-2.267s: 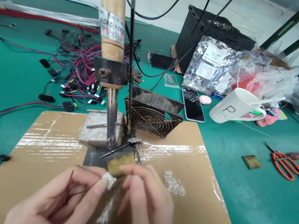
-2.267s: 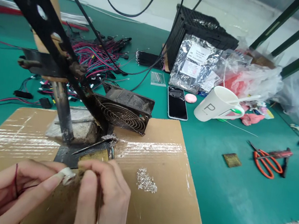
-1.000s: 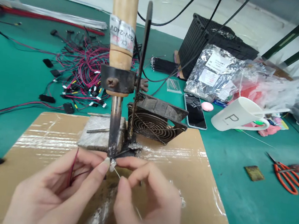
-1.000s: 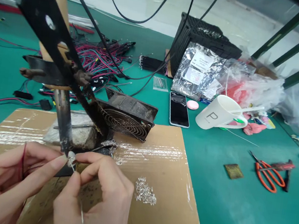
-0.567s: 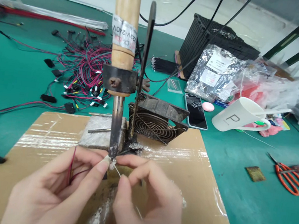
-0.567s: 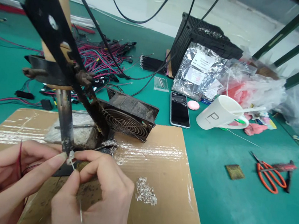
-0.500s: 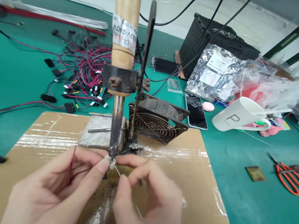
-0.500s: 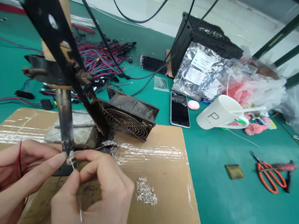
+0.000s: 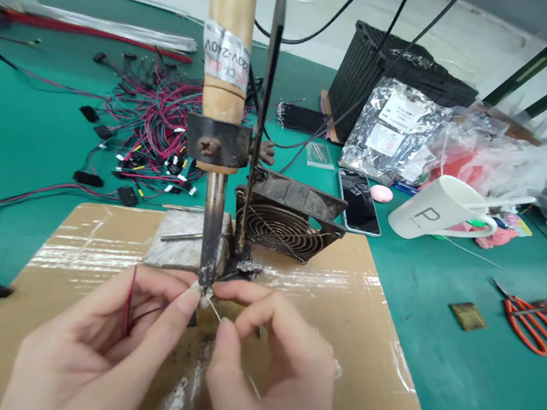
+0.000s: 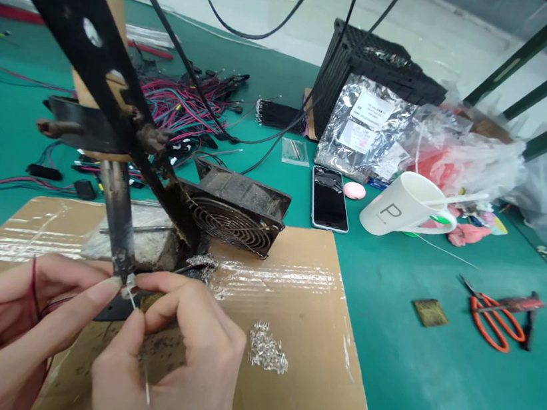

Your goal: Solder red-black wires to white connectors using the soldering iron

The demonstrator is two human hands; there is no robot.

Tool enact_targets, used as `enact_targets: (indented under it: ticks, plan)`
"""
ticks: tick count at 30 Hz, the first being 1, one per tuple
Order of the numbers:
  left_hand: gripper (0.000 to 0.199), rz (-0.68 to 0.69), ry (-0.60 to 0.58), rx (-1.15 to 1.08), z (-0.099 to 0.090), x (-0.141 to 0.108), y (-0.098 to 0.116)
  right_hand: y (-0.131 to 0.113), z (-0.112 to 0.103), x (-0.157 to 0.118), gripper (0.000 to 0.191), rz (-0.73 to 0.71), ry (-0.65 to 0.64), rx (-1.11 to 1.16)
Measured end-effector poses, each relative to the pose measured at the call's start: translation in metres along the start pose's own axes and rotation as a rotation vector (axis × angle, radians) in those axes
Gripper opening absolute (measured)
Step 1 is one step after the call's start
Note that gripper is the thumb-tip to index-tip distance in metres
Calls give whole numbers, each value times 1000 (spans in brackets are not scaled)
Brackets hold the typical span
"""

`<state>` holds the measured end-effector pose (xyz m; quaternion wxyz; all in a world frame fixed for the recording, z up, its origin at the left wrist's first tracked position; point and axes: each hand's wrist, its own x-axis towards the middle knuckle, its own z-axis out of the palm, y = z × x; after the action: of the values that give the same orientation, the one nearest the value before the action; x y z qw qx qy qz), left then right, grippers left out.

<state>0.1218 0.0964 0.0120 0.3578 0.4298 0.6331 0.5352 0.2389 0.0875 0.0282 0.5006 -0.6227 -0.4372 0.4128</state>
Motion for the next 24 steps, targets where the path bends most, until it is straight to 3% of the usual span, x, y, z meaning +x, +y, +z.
enact_targets:
  ticks: [4, 9, 24]
  plan:
    - [24, 9, 73, 11, 7, 1, 5, 0, -1, 0, 14, 1, -8, 14]
    - [25, 50, 73, 3, 13, 1, 2, 1, -1, 0, 15, -1, -19, 15]
    - [12, 143, -30, 63, -3, 2, -12, 5, -2, 1, 18, -83, 17, -4]
